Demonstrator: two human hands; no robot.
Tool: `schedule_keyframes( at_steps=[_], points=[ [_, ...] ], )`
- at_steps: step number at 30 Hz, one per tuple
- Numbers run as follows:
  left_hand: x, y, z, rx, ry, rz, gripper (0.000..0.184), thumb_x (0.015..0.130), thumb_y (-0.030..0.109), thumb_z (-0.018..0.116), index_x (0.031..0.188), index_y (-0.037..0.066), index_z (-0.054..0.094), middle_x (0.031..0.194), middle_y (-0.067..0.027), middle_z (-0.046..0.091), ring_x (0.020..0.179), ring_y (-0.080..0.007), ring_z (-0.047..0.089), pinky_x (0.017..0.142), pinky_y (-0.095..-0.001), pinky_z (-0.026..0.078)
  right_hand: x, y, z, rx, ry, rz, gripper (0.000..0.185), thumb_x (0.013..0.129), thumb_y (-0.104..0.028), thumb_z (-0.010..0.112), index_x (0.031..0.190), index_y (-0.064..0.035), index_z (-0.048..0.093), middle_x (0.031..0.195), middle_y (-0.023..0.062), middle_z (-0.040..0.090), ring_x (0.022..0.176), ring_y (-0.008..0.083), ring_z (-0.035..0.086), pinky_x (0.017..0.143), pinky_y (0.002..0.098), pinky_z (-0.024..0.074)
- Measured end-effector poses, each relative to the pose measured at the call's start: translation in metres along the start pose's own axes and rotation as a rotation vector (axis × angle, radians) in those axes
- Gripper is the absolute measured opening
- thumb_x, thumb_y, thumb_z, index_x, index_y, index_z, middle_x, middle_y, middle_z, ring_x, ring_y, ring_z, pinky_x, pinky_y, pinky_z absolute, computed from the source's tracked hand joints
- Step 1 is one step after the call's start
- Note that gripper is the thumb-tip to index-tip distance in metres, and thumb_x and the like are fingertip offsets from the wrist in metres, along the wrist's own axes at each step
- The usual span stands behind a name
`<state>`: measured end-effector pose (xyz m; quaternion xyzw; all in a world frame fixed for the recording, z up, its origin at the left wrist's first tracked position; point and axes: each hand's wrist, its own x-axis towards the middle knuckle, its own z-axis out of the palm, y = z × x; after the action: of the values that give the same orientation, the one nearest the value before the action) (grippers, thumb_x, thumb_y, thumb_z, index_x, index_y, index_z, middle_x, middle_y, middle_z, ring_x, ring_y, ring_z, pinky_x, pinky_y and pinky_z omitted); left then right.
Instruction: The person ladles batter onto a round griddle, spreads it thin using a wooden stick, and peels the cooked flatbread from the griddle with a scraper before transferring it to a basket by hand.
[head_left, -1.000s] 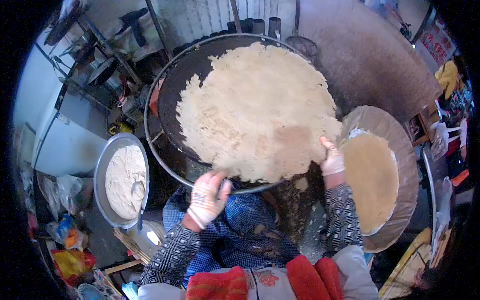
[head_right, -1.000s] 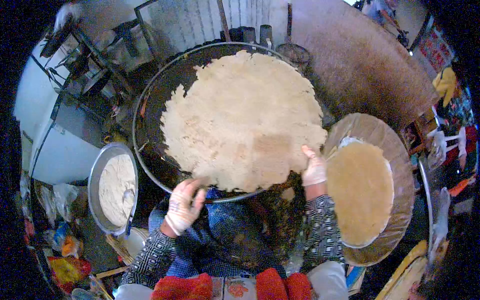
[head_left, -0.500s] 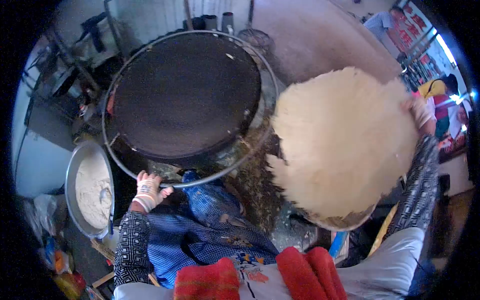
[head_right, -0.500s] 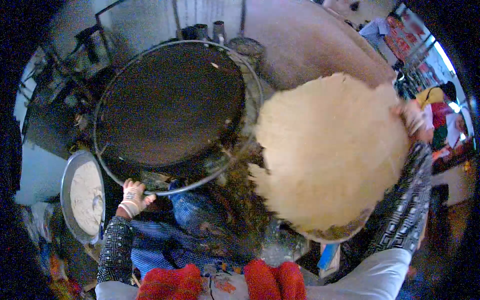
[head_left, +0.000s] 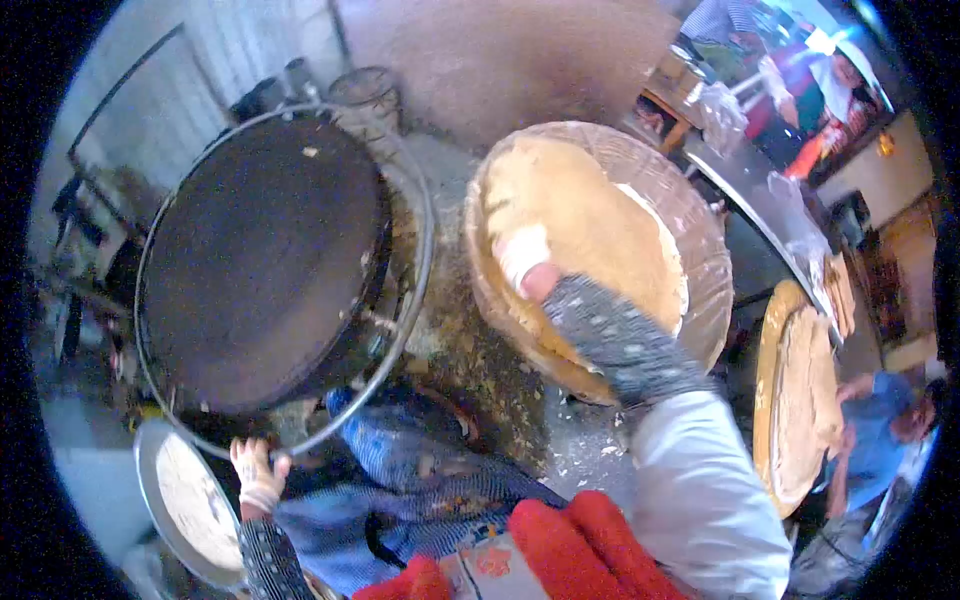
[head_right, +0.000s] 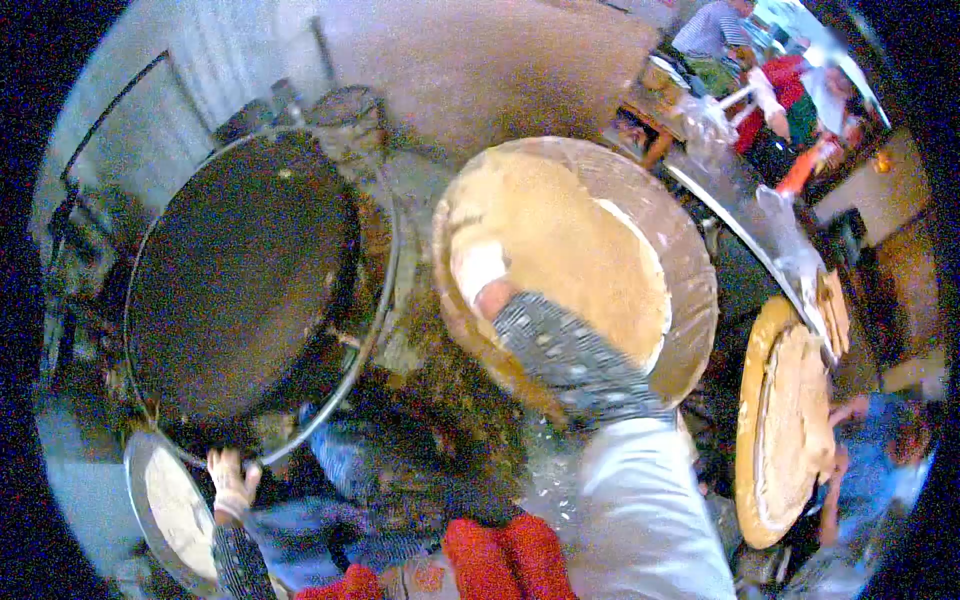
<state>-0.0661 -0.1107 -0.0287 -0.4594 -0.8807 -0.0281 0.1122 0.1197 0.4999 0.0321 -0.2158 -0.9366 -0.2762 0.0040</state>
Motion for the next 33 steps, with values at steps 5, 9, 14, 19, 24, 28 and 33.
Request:
schedule_keyframes(
  at_steps=[5, 9, 14, 19, 24, 28, 33],
  points=[
    [0.017, 0.017, -0.028, -0.052, -0.110, -0.051, 0.045, 0.072, 0.041, 0.068, 0.091, 0.002, 0.057, 0.093, -0.0189, 0.053, 0.102, -0.0428, 0.048, 0.106, -0.0589, 0.028, -0.033, -0.020, 0.080, 0.445, -0.505, 0.256, 0.023, 0.086, -0.016, 0.054, 0.098, -0.0128, 0.073, 0.104, 0.0084, 0.072, 0.096, 0.0255, 0.069, 0.068, 0.0464, 0.0550],
    [0.028, 0.038, -0.049, -0.063, -0.198, -0.122, 0.047, 0.077, 0.046, 0.061, 0.093, 0.002, 0.055, 0.094, -0.0195, 0.053, 0.102, -0.0436, 0.048, 0.103, -0.0585, 0.030, -0.043, -0.040, 0.122, 0.472, -0.507, 0.447, 0.021, 0.087, -0.019, 0.056, 0.096, -0.0110, 0.073, 0.098, 0.0102, 0.073, 0.091, 0.0278, 0.070, 0.069, 0.0443, 0.0558],
    [0.043, 0.090, -0.049, 0.042, -0.136, -0.200, 0.046, 0.062, 0.041, 0.077, 0.086, 0.006, 0.062, 0.093, -0.0138, 0.060, 0.099, -0.0352, 0.054, 0.095, -0.0480, 0.036, -0.045, -0.041, 0.105, 0.888, -0.637, 0.296, 0.032, 0.078, -0.033, 0.071, 0.093, -0.0051, 0.071, 0.093, 0.0162, 0.071, 0.081, 0.0273, 0.069, 0.070, 0.0401, 0.0555],
    [0.114, 0.197, -0.082, -0.265, -0.206, -0.486, 0.042, 0.072, 0.051, 0.072, 0.076, 0.011, 0.063, 0.081, -0.0128, 0.063, 0.079, -0.0321, 0.061, 0.072, -0.0467, 0.045, -0.077, -0.048, 0.108, 1.297, -0.281, 0.384, 0.051, 0.092, -0.051, 0.052, 0.106, -0.0068, 0.071, 0.098, 0.0134, 0.072, 0.084, 0.0248, 0.068, 0.074, 0.0391, 0.0523],
    [0.072, 0.246, -0.122, -0.935, 0.022, -0.183, 0.055, 0.090, 0.045, 0.060, 0.124, 0.002, 0.053, 0.113, -0.0198, 0.060, 0.112, -0.0365, 0.055, 0.095, -0.0445, 0.045, -0.091, -0.038, 0.054, 0.987, 0.076, 0.242, 0.031, 0.096, -0.020, 0.057, 0.118, 0.0020, 0.058, 0.107, 0.0138, 0.065, 0.096, 0.0202, 0.062, 0.083, 0.0365, 0.0495],
    [-0.024, 0.200, -0.163, -1.172, -0.018, -0.215, 0.045, 0.095, 0.037, 0.058, 0.121, 0.000, 0.055, 0.114, -0.0186, 0.061, 0.110, -0.0359, 0.057, 0.094, -0.0421, 0.047, -0.111, -0.116, -0.059, 1.378, 0.049, -0.007, 0.028, 0.090, -0.012, 0.062, 0.116, 0.0004, 0.060, 0.112, 0.0147, 0.064, 0.103, 0.0253, 0.060, 0.094, 0.0381, 0.0475],
    [-0.167, 0.174, -0.235, -0.917, 0.084, -0.672, 0.038, 0.092, 0.029, 0.060, 0.118, 0.000, 0.057, 0.108, -0.0192, 0.061, 0.101, -0.0369, 0.058, 0.088, -0.0450, 0.047, -0.150, -0.252, -0.245, 1.381, -0.087, -0.675, 0.016, 0.086, -0.011, 0.066, 0.100, -0.0045, 0.069, 0.093, 0.0114, 0.072, 0.085, 0.0252, 0.069, 0.078, 0.0361, 0.0532]
  ],
)
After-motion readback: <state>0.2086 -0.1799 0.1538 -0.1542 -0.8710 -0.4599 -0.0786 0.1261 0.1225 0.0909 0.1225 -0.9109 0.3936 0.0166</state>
